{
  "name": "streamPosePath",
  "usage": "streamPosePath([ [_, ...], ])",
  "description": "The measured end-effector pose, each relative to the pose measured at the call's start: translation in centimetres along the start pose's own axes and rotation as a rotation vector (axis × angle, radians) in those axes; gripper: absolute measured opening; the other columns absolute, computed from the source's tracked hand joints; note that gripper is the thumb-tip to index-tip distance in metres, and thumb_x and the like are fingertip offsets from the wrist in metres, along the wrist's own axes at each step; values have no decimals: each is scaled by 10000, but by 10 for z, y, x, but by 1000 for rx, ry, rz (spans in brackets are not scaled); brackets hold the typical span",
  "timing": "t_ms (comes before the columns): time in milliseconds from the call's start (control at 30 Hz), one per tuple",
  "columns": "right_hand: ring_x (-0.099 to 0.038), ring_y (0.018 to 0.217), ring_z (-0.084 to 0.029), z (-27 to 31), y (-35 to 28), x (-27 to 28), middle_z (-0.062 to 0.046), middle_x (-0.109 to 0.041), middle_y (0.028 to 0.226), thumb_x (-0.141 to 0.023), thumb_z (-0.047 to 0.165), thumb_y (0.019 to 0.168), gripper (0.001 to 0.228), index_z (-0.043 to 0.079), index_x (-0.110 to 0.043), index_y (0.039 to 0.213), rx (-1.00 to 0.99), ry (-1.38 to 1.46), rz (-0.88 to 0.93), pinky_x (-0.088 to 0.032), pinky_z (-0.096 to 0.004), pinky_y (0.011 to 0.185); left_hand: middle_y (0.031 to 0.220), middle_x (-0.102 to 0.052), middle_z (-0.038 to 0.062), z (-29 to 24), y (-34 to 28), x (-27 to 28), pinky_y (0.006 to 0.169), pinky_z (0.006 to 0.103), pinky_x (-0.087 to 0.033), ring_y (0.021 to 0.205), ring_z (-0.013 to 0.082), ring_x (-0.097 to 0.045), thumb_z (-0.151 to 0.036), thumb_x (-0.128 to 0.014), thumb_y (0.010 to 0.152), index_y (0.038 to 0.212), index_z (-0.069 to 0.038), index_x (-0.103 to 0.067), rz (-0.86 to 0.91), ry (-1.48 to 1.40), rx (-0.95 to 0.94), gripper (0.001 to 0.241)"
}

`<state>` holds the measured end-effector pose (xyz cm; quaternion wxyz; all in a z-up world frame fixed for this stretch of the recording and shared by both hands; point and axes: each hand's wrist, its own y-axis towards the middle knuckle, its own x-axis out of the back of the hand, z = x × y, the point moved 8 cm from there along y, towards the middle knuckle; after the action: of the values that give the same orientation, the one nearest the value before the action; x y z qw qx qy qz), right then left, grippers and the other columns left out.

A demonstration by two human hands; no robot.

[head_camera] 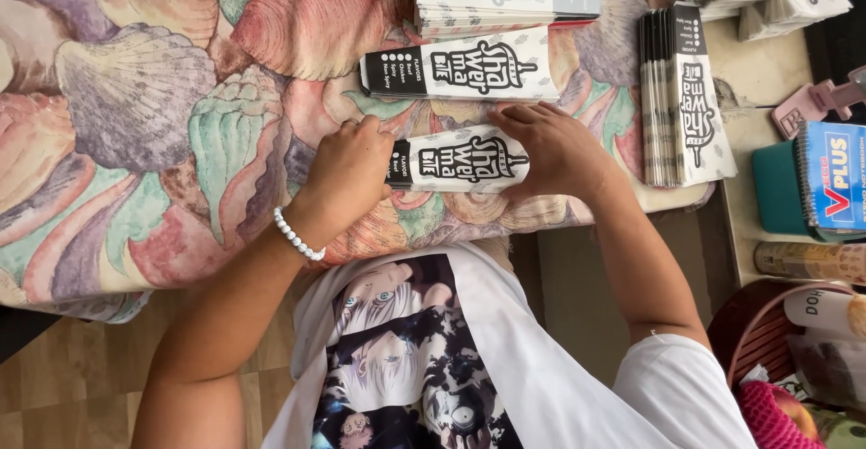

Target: Folding and assembling printed paper sheets into small packaging bags at a manual workstation

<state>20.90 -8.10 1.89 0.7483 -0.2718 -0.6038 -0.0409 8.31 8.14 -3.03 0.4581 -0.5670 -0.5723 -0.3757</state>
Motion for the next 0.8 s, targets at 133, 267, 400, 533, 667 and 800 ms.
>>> streamPosePath([
  [133, -544, 1344, -321, 1, 0, 1, -106, -605, 1402, -931, 485, 487, 1171, 109, -508, 1512, 19, 0, -13, -381, -470, 1184, 956, -617, 193, 0, 1, -8, 765, 520, -609, 921, 404, -686, -98, -938, 611, 978, 76, -698, -13, 14, 22, 472],
  [267, -559, 1308, -279, -10, -1, -6, -67, -594, 1355, -925, 511, 463, 1160, 122, -535, 1484, -21, -11, -18, -448, -432, 1116, 922, -621, 210, -3, 2, 0, 759, 528, -610, 898, 407, -690, -103, -952, 580, 966, 96, -707, 14, 10, 2, 499],
  [400, -574, 1257, -249, -14, 1, -8, -22, -589, 1279, -924, 516, 400, 1154, 155, -577, 1440, -43, -2, -27, -531, -422, 1029, 917, -618, 209, -5, 3, 4, 769, 535, -609, 903, 409, -689, -145, -981, 547, 965, 95, -694, 36, 10, -17, 561],
  [533, -566, 1258, -254, -16, 2, -8, -35, -583, 1291, -927, 477, 416, 1129, 140, -577, 1435, -43, 13, -27, -539, -408, 1009, 950, -620, 230, -1, 4, -5, 782, 554, -607, 931, 426, -682, -114, -981, 531, 997, 105, -684, 62, 12, -36, 594],
  [667, -569, 1251, -274, -16, 4, -7, -64, -590, 1304, -953, 497, 406, 1162, 120, -578, 1439, -32, 30, -29, -532, -412, 1024, 944, -617, 225, 0, 3, 0, 780, 542, -611, 933, 425, -686, -94, -963, 567, 994, 107, -691, 51, -10, -38, 544],
  [800, -563, 1249, -270, -8, 2, -3, -74, -596, 1308, -972, 571, 448, 1205, 134, -547, 1487, -52, 44, -16, -511, -389, 1039, 924, -630, 221, -4, 2, 2, 775, 522, -618, 919, 413, -691, -97, -968, 558, 970, 105, -707, 42, 10, -38, 528],
])
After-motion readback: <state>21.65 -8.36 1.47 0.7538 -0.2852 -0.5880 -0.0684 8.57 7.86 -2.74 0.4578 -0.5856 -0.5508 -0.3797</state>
